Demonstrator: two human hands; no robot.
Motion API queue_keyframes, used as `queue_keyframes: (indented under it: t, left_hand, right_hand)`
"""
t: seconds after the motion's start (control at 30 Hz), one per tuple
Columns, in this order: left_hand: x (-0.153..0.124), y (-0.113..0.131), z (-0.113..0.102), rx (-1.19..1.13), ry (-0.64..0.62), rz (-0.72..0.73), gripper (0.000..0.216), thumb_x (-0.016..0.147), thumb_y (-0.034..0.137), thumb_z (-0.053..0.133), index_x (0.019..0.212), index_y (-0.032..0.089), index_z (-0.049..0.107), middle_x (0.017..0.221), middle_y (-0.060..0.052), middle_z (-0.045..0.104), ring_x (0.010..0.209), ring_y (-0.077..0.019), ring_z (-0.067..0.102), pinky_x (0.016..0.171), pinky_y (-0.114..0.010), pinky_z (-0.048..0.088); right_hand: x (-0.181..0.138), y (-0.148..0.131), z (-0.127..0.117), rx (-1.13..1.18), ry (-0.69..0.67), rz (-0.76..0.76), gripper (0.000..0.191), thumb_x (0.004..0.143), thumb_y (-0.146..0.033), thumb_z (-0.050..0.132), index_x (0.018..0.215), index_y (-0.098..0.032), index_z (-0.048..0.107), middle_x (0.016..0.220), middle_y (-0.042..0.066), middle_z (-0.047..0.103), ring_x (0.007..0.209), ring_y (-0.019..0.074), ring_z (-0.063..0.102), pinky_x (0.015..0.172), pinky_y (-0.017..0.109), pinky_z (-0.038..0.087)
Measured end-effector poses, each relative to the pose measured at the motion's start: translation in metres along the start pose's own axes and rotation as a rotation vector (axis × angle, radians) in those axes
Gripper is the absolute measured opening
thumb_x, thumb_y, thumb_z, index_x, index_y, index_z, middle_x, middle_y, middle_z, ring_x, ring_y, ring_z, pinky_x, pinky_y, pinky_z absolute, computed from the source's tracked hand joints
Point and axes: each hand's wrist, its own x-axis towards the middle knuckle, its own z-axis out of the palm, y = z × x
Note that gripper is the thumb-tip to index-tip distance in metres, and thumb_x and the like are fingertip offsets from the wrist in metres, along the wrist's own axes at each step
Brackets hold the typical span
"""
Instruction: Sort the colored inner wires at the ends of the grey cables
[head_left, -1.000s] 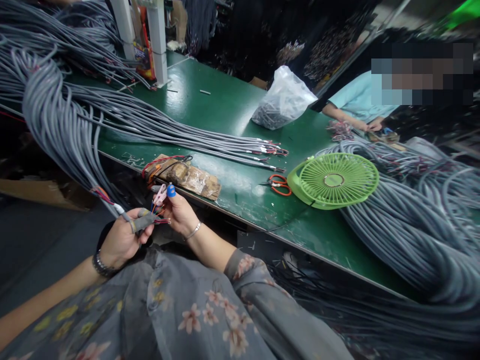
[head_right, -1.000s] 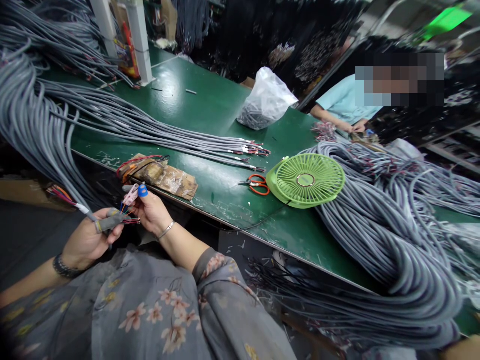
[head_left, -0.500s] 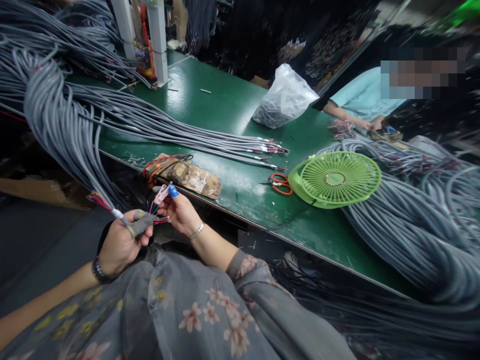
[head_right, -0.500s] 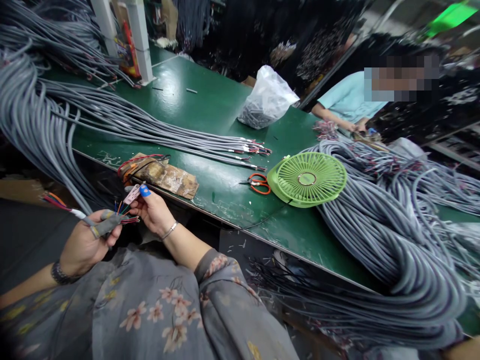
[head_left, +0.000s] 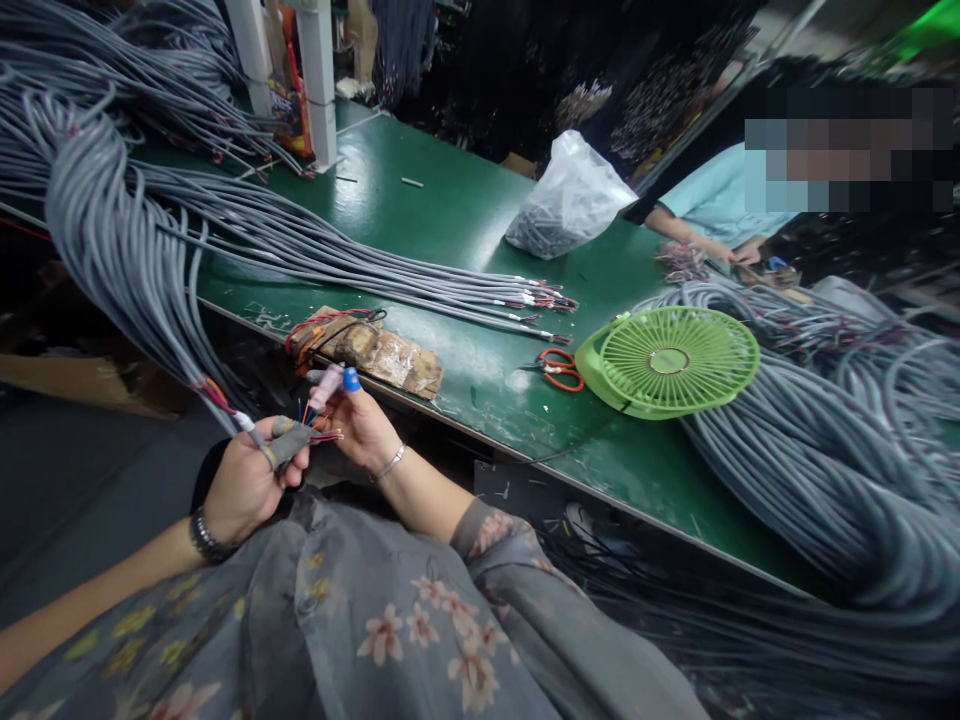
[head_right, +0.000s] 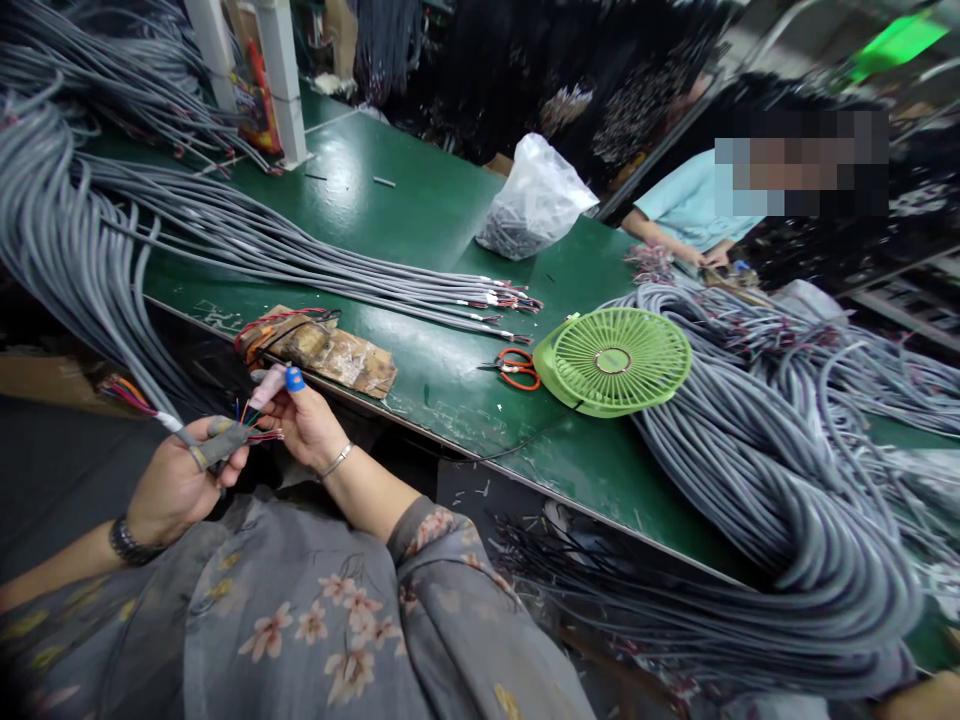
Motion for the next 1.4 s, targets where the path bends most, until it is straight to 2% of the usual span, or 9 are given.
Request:
queue_keyframes:
  t: [0.1,0.37,0.57,0.73,0.83,0.97,1.07,1.23,1.4]
  left_hand:
    - [-0.005,0.001,-0.002,-0.002,0.008,0.007,0.040,0.051,0.041,0.103,0.058,0.022,0.069,0.048,0.001,0.065,0.038,-0.0093,0.048,0.039,-0.021,0.035]
    - [-0.013,0.009,0.003,-0.037,0.088,0.034,0.037,0.049,0.039,0.101,0.059,0.023,0.069,0.049,0.002,0.065,0.039,-0.0097,0.050,0.041,-0.022,0.039]
    - [-0.007,0.007,0.006,-0.054,0.111,0.021,0.036,0.047,0.036,0.100,0.061,0.023,0.070,0.049,0.003,0.067,0.041,-0.0107,0.052,0.042,-0.022,0.039]
    - [-0.004,0.004,0.007,-0.033,0.099,0.010,0.033,0.048,0.036,0.096,0.060,0.023,0.068,0.049,0.003,0.066,0.040,-0.0100,0.051,0.042,-0.022,0.038]
    - [-0.003,0.003,0.005,-0.023,0.082,0.013,0.033,0.049,0.036,0.096,0.061,0.024,0.068,0.049,0.003,0.065,0.040,-0.0102,0.051,0.042,-0.022,0.038]
    - [-0.007,0.001,0.000,-0.037,0.092,0.025,0.035,0.050,0.035,0.098,0.063,0.024,0.067,0.051,0.003,0.066,0.040,-0.0107,0.052,0.041,-0.022,0.039]
    - [-0.010,0.002,-0.003,-0.056,0.103,0.037,0.036,0.052,0.034,0.099,0.064,0.023,0.067,0.051,0.003,0.066,0.041,-0.0104,0.052,0.042,-0.022,0.040]
    - [-0.011,0.003,-0.004,-0.086,0.132,0.041,0.030,0.059,0.032,0.095,0.065,0.023,0.067,0.053,0.002,0.065,0.043,-0.0102,0.051,0.042,-0.021,0.040]
    - [-0.004,0.000,-0.003,-0.086,0.143,0.012,0.028,0.063,0.031,0.092,0.068,0.024,0.066,0.055,0.002,0.065,0.045,-0.0118,0.054,0.043,-0.022,0.041]
  right_hand:
    - [-0.002,-0.004,0.000,-0.008,-0.010,0.038,0.056,0.110,-0.071,0.074,0.084,-0.021,0.074,0.079,0.002,0.075,0.070,0.0149,0.065,0.062,0.023,0.057]
    - [-0.001,0.002,-0.005,-0.035,-0.030,-0.040,0.037,0.109,-0.053,0.082,0.092,-0.020,0.078,0.084,0.001,0.075,0.070,0.0131,0.060,0.065,0.023,0.056]
    - [0.000,0.002,-0.003,-0.015,-0.034,-0.049,0.039,0.106,-0.055,0.086,0.089,-0.021,0.077,0.085,0.002,0.076,0.072,0.0146,0.063,0.062,0.023,0.053]
    - [0.003,0.004,-0.003,-0.007,-0.023,-0.072,0.034,0.106,-0.052,0.086,0.092,-0.021,0.079,0.088,0.004,0.080,0.078,0.0173,0.070,0.067,0.025,0.057]
    - [0.003,0.005,-0.005,-0.011,-0.027,-0.068,0.039,0.105,-0.057,0.086,0.092,-0.022,0.079,0.088,0.004,0.080,0.077,0.0173,0.070,0.067,0.025,0.058]
    - [-0.001,0.000,-0.005,-0.012,-0.028,0.008,0.055,0.108,-0.072,0.076,0.087,-0.021,0.076,0.081,0.003,0.076,0.070,0.0154,0.065,0.063,0.024,0.056]
    - [-0.002,-0.004,-0.003,-0.043,-0.045,0.040,0.057,0.110,-0.071,0.074,0.085,-0.020,0.075,0.080,0.003,0.075,0.066,0.0131,0.061,0.060,0.022,0.053]
    - [-0.001,-0.003,-0.002,-0.089,-0.028,-0.057,0.037,0.107,-0.051,0.085,0.088,-0.020,0.076,0.078,0.000,0.072,0.067,0.0129,0.056,0.064,0.023,0.055]
    - [0.002,0.004,-0.006,-0.126,0.037,-0.123,0.045,0.106,-0.062,0.082,0.088,-0.021,0.078,0.081,0.004,0.074,0.070,0.0160,0.058,0.065,0.026,0.054]
